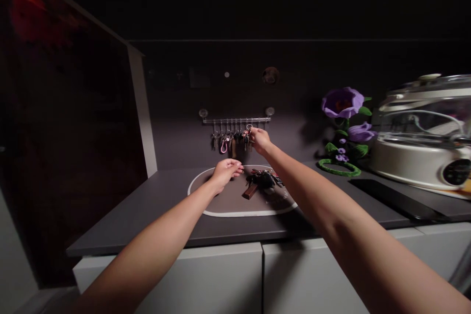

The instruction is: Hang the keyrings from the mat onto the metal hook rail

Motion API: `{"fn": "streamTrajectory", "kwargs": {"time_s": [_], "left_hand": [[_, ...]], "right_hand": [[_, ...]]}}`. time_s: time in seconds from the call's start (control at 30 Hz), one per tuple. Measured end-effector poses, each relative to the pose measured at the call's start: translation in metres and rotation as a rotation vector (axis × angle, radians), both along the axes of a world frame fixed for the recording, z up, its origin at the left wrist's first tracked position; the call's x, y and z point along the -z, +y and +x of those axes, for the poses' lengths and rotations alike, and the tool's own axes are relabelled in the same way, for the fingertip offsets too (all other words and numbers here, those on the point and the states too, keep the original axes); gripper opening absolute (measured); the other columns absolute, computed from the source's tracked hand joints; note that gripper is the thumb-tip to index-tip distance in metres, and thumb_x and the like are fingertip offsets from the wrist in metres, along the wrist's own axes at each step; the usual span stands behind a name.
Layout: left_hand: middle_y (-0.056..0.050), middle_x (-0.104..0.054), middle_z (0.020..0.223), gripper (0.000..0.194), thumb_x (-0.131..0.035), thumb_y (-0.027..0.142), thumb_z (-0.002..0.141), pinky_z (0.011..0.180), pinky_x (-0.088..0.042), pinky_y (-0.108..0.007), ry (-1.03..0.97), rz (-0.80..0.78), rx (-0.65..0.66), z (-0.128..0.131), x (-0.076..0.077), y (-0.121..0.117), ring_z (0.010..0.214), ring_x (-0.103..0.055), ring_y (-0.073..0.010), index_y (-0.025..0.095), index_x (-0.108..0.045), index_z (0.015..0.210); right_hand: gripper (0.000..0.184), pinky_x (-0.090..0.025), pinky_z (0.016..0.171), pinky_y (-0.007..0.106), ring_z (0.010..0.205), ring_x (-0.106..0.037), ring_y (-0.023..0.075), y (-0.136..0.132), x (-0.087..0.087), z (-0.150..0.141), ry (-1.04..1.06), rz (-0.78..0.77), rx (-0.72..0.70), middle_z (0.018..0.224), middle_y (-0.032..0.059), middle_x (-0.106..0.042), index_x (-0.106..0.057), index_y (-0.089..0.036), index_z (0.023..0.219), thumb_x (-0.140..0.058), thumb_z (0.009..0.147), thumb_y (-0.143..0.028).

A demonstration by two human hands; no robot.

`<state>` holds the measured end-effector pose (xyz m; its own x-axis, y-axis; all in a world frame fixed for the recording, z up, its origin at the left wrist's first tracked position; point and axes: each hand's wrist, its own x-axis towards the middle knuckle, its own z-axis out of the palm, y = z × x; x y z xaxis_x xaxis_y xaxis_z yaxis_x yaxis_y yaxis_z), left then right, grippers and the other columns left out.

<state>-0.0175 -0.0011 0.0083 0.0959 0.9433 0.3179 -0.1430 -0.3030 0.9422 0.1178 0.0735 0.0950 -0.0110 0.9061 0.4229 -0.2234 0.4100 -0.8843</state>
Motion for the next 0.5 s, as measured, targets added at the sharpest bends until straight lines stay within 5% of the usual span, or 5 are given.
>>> {"fn": "streamTrajectory", "kwargs": {"time_s": [0.5], "left_hand": [[-0.006, -0.064, 0.071, 0.022, -0.068, 0.030, 0.066, 0.056, -0.043, -0.020, -0.014, 0.008, 0.017, 0.000, 0.001, 0.002, 0.058, -0.056, -0.0078, 0.011, -0.059, 0.074]], "right_hand": [[0.024, -0.037, 0.045, 0.020, 0.042, -0.044, 0.0072, 0.021, 0.001, -0.010, 0.188, -0.125, 0.042, 0.049, 0.0009, -0.054, -0.048, -0.016, 0.057, -0.045, 0.081, -0.015]]}}
